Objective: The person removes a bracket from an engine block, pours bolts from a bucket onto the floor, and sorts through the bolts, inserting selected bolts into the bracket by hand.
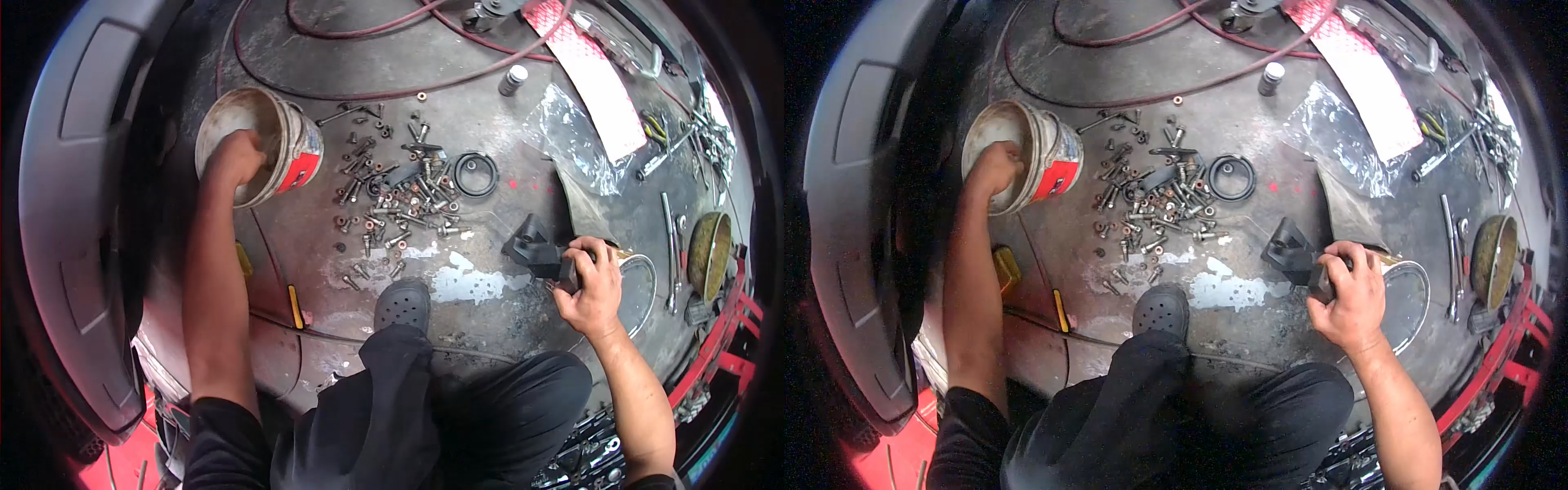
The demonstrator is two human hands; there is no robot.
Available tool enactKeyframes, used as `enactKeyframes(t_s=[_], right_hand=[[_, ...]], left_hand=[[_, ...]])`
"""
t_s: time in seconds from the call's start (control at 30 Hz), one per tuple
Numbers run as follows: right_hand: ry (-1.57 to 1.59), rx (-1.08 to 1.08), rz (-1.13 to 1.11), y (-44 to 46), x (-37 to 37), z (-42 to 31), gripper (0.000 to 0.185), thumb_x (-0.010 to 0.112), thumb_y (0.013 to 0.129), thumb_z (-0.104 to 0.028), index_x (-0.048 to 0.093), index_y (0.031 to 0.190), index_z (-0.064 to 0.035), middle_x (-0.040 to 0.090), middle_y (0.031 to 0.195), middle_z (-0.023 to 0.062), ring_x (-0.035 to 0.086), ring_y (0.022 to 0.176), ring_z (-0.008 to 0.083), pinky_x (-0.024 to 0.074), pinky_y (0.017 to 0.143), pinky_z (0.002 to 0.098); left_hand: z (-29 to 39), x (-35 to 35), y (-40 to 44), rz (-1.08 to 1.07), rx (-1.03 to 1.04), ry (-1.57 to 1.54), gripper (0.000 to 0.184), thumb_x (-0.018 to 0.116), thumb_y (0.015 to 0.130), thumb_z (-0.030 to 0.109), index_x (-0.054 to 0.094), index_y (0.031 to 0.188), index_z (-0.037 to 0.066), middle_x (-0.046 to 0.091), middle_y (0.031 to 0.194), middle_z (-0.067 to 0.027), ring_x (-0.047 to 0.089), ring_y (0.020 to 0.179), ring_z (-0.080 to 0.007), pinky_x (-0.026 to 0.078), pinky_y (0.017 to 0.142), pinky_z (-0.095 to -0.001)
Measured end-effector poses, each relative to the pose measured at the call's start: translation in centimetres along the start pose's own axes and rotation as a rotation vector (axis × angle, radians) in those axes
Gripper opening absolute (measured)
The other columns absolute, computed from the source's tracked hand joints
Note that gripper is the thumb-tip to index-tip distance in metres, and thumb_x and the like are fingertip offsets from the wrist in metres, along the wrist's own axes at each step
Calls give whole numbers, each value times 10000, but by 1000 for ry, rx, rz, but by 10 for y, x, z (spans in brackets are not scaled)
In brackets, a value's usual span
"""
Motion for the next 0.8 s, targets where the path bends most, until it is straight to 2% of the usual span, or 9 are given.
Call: enactKeyframes(t_s=[0.1, 0.17, 0.23, 0.27, 0.37, 0.57, 0.7, 0.77, 0.8], right_hand=[[10, 22, -14, -2, 0, 2, 456, 724, 555, -87, 620, 999, -81, 578, 1113, 101, 552, 1024, 364, 473, 895, 463], [-3, 9, -15, -1, 1, 2, 468, 730, 550, -91, 621, 1005, -81, 575, 1118, 101, 552, 1028, 362, 475, 899, 461], [0, 20, -24, -2, 2, 2, 466, 724, 554, -90, 621, 1008, -80, 576, 1118, 98, 553, 1035, 359, 475, 906, 460], [-10, 22, -21, -2, 2, 2, 460, 720, 557, -90, 621, 1007, -80, 577, 1120, 96, 553, 1036, 357, 475, 908, 459], [-30, 13, -25, -3, 3, 0, 447, 708, 567, -94, 619, 1006, -77, 579, 1124, 93, 554, 1039, 355, 476, 910, 459], [1, 26, -7, -4, 2, 4, 451, 709, 565, -90, 619, 1006, -78, 579, 1122, 95, 555, 1036, 359, 474, 913, 458], [-5, 4, 8, -3, -1, 1, 447, 711, 568, -89, 621, 1005, -73, 579, 1119, 96, 552, 1031, 362, 473, 911, 457], [10, 14, 3, -3, 0, 1, 438, 707, 570, -87, 622, 999, -69, 578, 1118, 98, 552, 1030, 364, 474, 908, 456], [11, 8, 8, -3, -1, 0, 438, 707, 570, -87, 622, 999, -69, 578, 1118, 98, 552, 1030, 364, 474, 908, 456]], left_hand=[[94, -84, -56, 376, -50, -170, 396, 658, 906, 305, 641, 1208, 49, 688, 1138, -220, 665, 1065, -384, 526, 888, -467], [192, -85, -72, 344, 171, -151, 443, 666, 913, 365, 639, 1206, 34, 691, 1162, -197, 670, 1078, -361, 536, 887, -460], [257, -33, -60, -131, 229, 39, 486, 680, 899, 411, 663, 1169, 8, 692, 1137, -219, 659, 1096, -372, 521, 931, -455], [274, -4, -49, -178, 352, 91, 449, 667, 903, 405, 677, 1116, 10, 699, 1091, -222, 666, 1060, -383, 529, 904, -466], [276, 70, -14, -159, 499, 92, 382, 636, 913, 372, 699, 1030, 14, 705, 996, -234, 678, 983, -400, 539, 853, -483], [250, 31, -38, 207, 548, -183, 290, 562, 963, 276, 652, 883, 13, 674, 873, -254, 659, 865, -441, 507, 760, -534], [225, -1, -49, 410, 441, -350, 210, 564, 989, 218, 642, 1015, 25, 671, 866, -235, 649, 843, -448, 496, 737, -524], [216, -15, -67, 684, 518, -515, 195, 564, 991, 195, 629, 1077, 32, 674, 895, -210, 638, 827, -457, 495, 734, -520], [210, -8, -65, 591, 442, -551, 182, 562, 977, 147, 609, 1095, 17, 666, 984, -215, 622, 955, -415, 490, 809, -494]])
Point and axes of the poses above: each hand's wrist, its own y-axis towards the middle knuckle, its own x-axis out of the palm, z = x × y, the point moved 9 cm from there along y, towards the middle knuckle
